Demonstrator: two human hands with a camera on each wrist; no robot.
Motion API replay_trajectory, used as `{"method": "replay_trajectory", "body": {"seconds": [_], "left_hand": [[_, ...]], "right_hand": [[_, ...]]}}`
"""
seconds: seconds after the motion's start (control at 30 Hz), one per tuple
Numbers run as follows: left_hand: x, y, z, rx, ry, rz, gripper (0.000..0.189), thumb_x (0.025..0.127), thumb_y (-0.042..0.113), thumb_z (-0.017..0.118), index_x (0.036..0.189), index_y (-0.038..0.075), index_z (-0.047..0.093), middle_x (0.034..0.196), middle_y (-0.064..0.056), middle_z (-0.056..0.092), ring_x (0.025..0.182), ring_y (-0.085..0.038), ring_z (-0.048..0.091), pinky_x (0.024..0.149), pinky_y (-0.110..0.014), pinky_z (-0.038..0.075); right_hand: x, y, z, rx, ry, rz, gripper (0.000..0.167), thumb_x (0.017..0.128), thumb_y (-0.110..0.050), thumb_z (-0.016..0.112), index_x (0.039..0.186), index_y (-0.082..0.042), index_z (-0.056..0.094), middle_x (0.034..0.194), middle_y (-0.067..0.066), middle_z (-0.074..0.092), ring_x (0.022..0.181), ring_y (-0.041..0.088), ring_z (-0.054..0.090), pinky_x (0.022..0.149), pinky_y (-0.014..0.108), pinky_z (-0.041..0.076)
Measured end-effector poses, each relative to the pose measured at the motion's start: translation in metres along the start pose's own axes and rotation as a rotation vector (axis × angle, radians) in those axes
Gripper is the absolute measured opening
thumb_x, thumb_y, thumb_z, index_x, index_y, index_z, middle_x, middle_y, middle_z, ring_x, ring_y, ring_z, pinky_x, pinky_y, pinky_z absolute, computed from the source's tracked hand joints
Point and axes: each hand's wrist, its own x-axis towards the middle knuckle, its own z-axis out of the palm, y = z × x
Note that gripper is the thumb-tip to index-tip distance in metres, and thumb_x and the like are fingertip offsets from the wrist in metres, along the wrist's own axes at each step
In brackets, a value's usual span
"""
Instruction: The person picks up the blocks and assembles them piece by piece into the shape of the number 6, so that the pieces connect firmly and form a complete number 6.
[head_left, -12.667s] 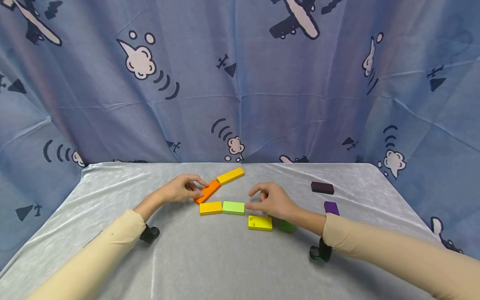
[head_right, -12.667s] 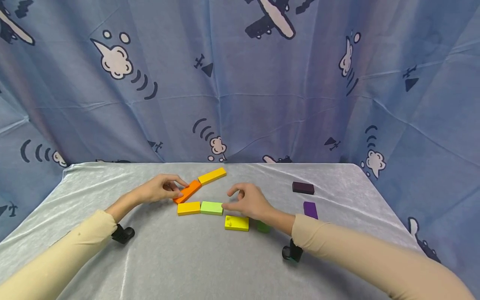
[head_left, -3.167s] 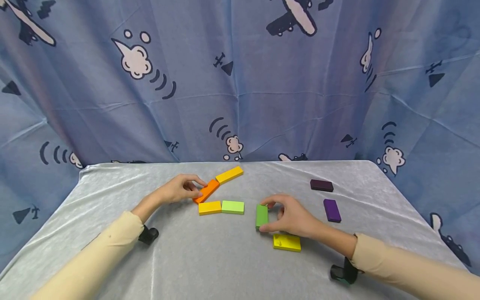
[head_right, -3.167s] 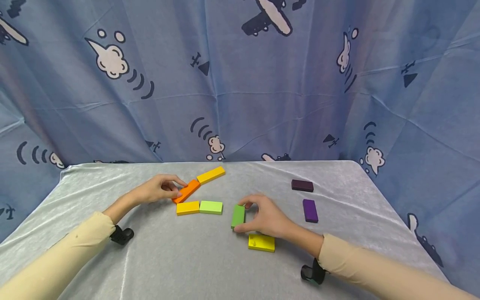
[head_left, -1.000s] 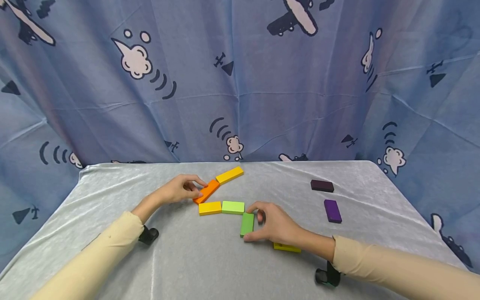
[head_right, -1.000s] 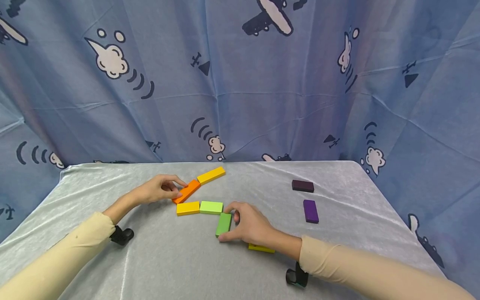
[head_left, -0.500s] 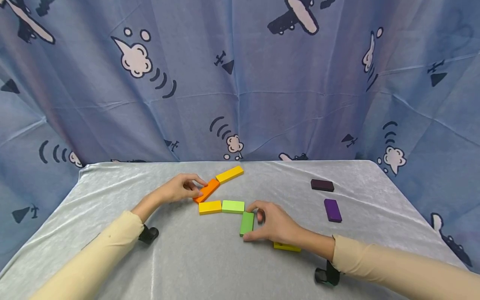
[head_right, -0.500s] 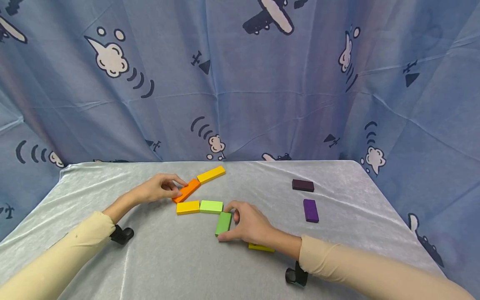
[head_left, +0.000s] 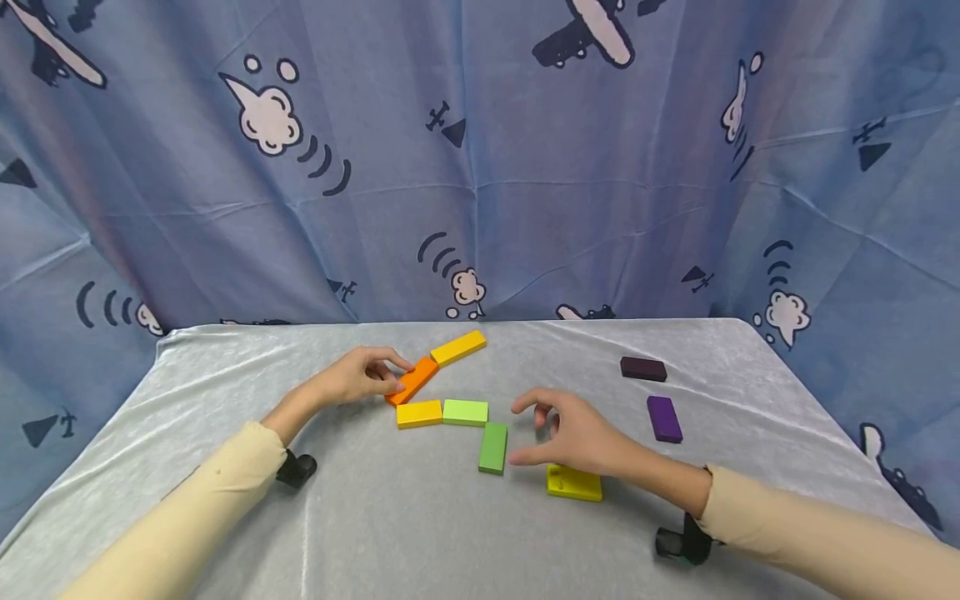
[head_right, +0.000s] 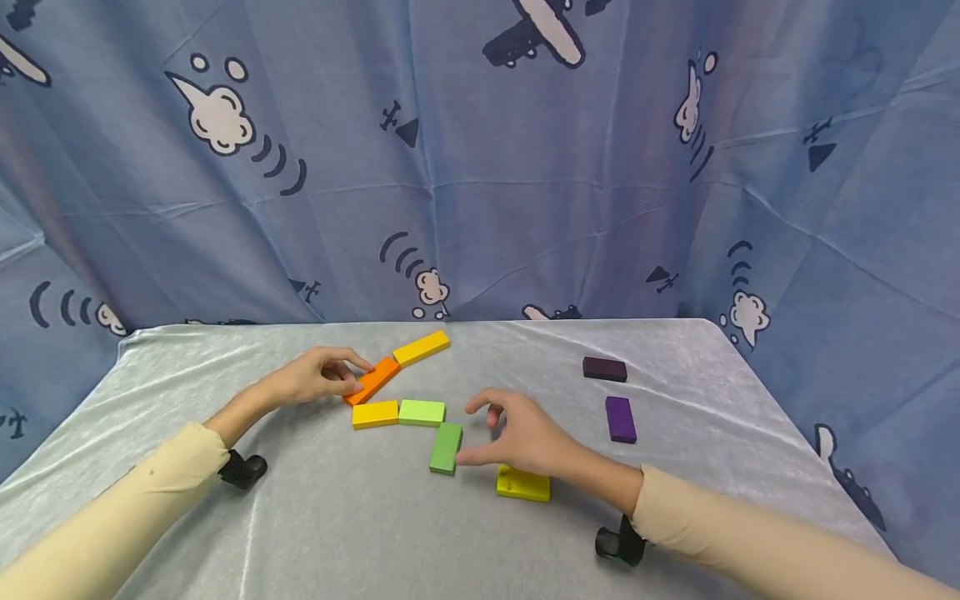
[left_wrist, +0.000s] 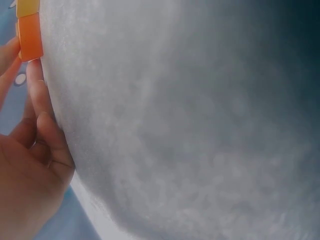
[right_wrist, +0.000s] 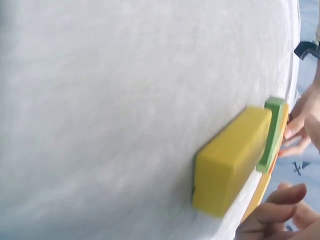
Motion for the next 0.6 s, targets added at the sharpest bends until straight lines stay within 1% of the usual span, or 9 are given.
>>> {"method": "replay_trajectory", "body": {"seconds": [0.2, 0.37, 0.6], "left_hand": [[-0.001, 0.001, 0.0, -0.007, 0.0, -0.007, 0.029, 0.096, 0.005, 0.071, 0.124, 0.0, 0.069, 0.098, -0.008, 0.071, 0.084, -0.022, 0.062, 0.074, -0.037, 0.051], [-0.002, 0.001, 0.0, 0.001, -0.001, -0.01, 0.029, 0.096, 0.005, 0.071, 0.124, 0.001, 0.069, 0.098, -0.008, 0.071, 0.084, -0.022, 0.062, 0.075, -0.037, 0.051], [-0.001, 0.002, 0.001, 0.002, 0.003, -0.012, 0.029, 0.096, 0.005, 0.071, 0.124, 0.0, 0.069, 0.097, -0.008, 0.071, 0.083, -0.022, 0.062, 0.073, -0.036, 0.051]], "right_hand": [[-0.011, 0.009, -0.015, 0.059, -0.015, -0.03, 0.054, 0.08, -0.025, 0.09, 0.122, -0.003, 0.065, 0.094, 0.016, 0.051, 0.056, 0.014, 0.038, 0.05, 0.024, 0.035], [-0.02, 0.018, -0.027, 0.101, -0.015, -0.055, 0.049, 0.083, -0.02, 0.087, 0.122, 0.0, 0.064, 0.093, 0.019, 0.049, 0.056, 0.012, 0.039, 0.05, 0.024, 0.036], [-0.035, 0.037, -0.045, 0.107, 0.05, -0.096, 0.044, 0.082, -0.016, 0.088, 0.117, 0.0, 0.067, 0.09, 0.019, 0.05, 0.055, 0.011, 0.037, 0.049, 0.024, 0.036]]}}
